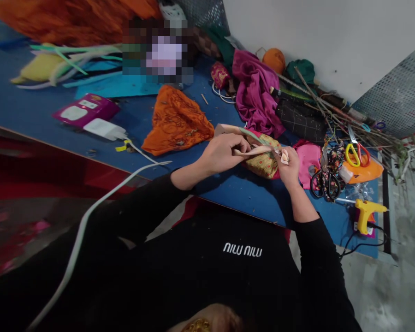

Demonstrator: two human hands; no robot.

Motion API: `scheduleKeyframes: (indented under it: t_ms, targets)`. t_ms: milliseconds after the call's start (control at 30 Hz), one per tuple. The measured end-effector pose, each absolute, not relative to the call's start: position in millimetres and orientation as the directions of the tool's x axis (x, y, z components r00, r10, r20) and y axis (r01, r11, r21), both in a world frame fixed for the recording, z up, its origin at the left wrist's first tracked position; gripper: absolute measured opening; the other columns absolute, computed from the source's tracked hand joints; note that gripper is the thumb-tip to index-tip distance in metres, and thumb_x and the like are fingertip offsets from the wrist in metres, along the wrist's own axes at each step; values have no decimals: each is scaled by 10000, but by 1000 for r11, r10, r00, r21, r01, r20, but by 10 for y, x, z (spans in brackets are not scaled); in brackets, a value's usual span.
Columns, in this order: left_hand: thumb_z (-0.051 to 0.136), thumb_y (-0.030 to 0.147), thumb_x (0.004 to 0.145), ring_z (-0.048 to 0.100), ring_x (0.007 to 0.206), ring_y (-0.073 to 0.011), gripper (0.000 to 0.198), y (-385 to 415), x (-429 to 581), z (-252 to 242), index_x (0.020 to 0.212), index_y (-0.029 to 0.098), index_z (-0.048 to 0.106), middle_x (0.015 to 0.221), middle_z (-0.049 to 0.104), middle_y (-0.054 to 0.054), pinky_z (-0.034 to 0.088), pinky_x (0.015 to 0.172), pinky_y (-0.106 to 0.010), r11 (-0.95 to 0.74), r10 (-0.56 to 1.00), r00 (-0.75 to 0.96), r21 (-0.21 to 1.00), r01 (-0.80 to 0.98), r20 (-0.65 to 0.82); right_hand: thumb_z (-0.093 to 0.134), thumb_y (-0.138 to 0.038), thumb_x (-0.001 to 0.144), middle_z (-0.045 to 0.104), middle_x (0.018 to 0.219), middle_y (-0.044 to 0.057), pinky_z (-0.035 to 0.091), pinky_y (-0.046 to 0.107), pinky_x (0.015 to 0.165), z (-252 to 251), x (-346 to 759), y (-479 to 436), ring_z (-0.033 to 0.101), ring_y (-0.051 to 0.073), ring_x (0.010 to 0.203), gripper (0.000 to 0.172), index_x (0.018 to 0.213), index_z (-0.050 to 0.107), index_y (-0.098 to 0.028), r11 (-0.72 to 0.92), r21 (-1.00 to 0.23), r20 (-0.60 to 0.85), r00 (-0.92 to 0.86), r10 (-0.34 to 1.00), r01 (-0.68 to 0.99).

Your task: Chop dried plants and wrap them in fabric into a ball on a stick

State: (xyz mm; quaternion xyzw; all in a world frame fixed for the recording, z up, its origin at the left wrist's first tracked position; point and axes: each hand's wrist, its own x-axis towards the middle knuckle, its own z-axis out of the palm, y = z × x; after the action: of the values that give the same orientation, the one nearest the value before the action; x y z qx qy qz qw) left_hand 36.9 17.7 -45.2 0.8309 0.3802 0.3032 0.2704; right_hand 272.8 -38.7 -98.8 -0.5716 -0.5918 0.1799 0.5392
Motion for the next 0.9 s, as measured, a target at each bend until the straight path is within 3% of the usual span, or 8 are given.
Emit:
scheduleKeyframes:
  t_ms: [133,233,333,433,533,667,733,900]
  targets:
    - [836,405,757,658,752,-165,288,173,360,-374,879,166,730,880,772,-37,430,659,-267,-459,853,481,731,505,204,740,-378,900,651,759,-13,475,346,772,-1014,2734,-370,601,171,768,176,818,681,-235,309,-832,452,241,859,460]
    - [743,527,848,659,717,-168,361,217,400,-363,865,168,767,852,774,-48,427,625,-273,-396,873,465,770,500,146,749,-389,898,654,752,-17,473,347,768,-1021,2731,-361,599,168,750,181,821,686,-238,328,-822,471,232,851,466]
    - [685,408,882,648,684,-168,262,274,438,-390,830,165,768,779,754,-47,445,626,-284,-462,848,482,753,469,220,745,-427,902,661,754,-13,467,346,751,-1018,2719,-358,592,170,747,208,824,686,-244,305,-821,460,241,855,483]
    - [635,195,820,688,797,-194,114,295,440,-423,808,171,745,813,754,-55,509,735,-311,-655,719,569,663,363,399,736,-442,905,663,749,-9,457,347,741,-1012,2713,-362,587,175,748,233,797,674,-245,287,-831,440,247,863,477]
    - [610,168,822,708,913,-212,119,263,437,-454,801,184,725,907,761,-71,547,854,-346,-748,606,617,623,227,503,726,-405,908,659,746,-10,446,351,745,-1004,2715,-371,584,179,753,219,772,664,-245,298,-828,445,233,865,476]
    - [579,284,946,695,820,-181,238,222,497,-515,762,178,687,855,751,-68,553,798,-322,-610,743,501,757,236,443,722,-378,906,638,732,-16,428,348,730,-1006,2719,-378,572,177,739,198,768,669,-247,317,-817,466,226,856,482]
    - [623,255,908,666,745,-164,142,237,539,-546,832,170,707,833,747,-55,537,721,-298,-533,817,434,786,314,381,726,-380,906,639,738,-16,429,348,732,-1013,2718,-376,574,178,742,192,778,672,-248,317,-815,467,225,855,486]
    - [629,186,845,712,897,-214,156,327,580,-568,901,173,774,997,789,-81,551,814,-338,-627,767,511,624,466,389,736,-408,910,650,749,-16,453,358,757,-1031,2709,-359,581,178,742,195,811,678,-251,315,-812,469,229,853,491]
